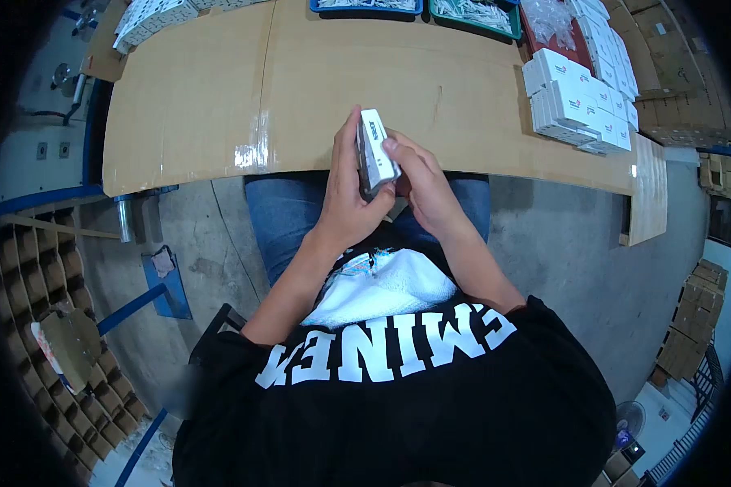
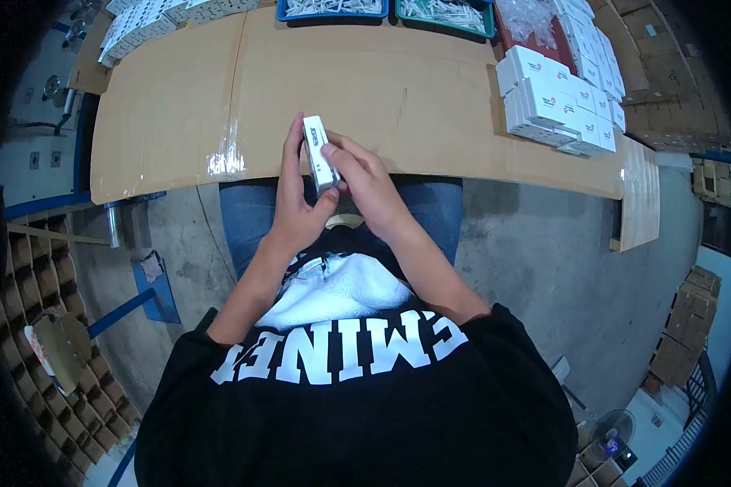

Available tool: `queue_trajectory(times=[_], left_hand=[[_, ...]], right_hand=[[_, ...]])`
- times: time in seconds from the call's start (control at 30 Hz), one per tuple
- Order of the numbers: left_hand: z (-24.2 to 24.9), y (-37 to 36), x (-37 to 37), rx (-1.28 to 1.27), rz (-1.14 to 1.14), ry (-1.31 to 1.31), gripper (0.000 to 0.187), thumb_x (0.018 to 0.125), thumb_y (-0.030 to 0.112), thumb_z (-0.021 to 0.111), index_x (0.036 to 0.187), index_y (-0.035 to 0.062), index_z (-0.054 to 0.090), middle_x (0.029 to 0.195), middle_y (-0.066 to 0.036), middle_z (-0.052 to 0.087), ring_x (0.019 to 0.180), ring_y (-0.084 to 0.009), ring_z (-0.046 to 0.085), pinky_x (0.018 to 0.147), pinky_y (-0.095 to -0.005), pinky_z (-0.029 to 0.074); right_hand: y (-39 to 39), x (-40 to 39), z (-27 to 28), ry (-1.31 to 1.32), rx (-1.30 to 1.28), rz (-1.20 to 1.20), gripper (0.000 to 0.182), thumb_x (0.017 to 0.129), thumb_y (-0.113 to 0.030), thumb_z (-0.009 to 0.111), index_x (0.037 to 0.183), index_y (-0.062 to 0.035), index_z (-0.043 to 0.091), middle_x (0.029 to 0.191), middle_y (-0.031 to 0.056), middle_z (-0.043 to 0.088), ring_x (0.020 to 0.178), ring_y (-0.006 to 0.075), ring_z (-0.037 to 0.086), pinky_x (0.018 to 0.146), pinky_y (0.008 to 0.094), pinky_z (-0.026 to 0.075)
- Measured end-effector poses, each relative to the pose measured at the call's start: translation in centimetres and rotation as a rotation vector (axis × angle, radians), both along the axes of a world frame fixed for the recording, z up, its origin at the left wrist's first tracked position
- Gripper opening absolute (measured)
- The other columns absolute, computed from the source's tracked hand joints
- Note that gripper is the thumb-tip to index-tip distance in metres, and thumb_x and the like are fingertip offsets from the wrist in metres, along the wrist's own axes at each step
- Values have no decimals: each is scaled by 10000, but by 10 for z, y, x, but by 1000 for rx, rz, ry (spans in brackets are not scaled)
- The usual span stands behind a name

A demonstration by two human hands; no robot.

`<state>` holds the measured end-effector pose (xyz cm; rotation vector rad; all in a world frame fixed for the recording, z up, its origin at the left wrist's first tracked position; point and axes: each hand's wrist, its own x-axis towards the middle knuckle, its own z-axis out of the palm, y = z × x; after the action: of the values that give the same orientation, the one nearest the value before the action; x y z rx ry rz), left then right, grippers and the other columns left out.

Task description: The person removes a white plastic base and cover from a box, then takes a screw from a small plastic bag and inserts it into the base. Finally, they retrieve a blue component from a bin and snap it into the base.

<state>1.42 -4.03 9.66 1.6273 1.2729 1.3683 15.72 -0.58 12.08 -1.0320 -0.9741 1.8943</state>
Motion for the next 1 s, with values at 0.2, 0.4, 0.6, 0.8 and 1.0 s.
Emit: queue_trajectory(times=[0.2, 0.4, 0.6, 0.8, 1.0], left_hand=[[-17, 5, 1, 125, 160, 107, 1046, 926, 725, 544, 1546, -83, 308, 1438, -287, 417, 1305, -426, 478, 1101, -481, 399], [-19, 5, -5, 227, 218, 52, 1077, 914, 821, 452, 1447, -114, 445, 1368, -294, 481, 1241, -408, 524, 1036, -473, 451], [-14, -1, 1, 228, 253, -11, 931, 968, 703, 442, 1385, -129, 497, 1310, -292, 533, 1190, -400, 561, 1005, -466, 470], [-16, -3, 5, 258, 266, -40, 891, 971, 669, 450, 1357, -132, 512, 1304, -291, 544, 1169, -397, 572, 992, -469, 478], [-16, 1, 1, 220, 283, 38, 934, 959, 675, 463, 1451, -118, 429, 1359, -270, 508, 1209, -368, 547, 1023, -440, 451]], right_hand=[[-14, -28, -1, 40, -70, -56, 521, 1051, -324, 540, 1436, 25, 502, 1158, 77, 648, 977, 125, 623, 862, 270, 513], [-22, -37, 10, -38, -91, -54, 497, 1085, -413, 548, 1317, 25, 587, 1000, 35, 639, 853, 78, 583, 766, 245, 495], [-32, -32, 13, -123, 149, 2, 453, 1137, -382, 417, 1068, 2, 647, 842, 9, 609, 805, 80, 516, 736, 265, 454], [-34, -28, 14, -201, 230, -18, 483, 1143, -384, 380, 1004, 7, 629, 842, 32, 612, 804, 98, 528, 746, 284, 459], [-28, -32, 14, -195, 210, -26, 503, 1135, -415, 392, 1110, 5, 666, 912, 24, 644, 836, 102, 561, 745, 287, 469]])
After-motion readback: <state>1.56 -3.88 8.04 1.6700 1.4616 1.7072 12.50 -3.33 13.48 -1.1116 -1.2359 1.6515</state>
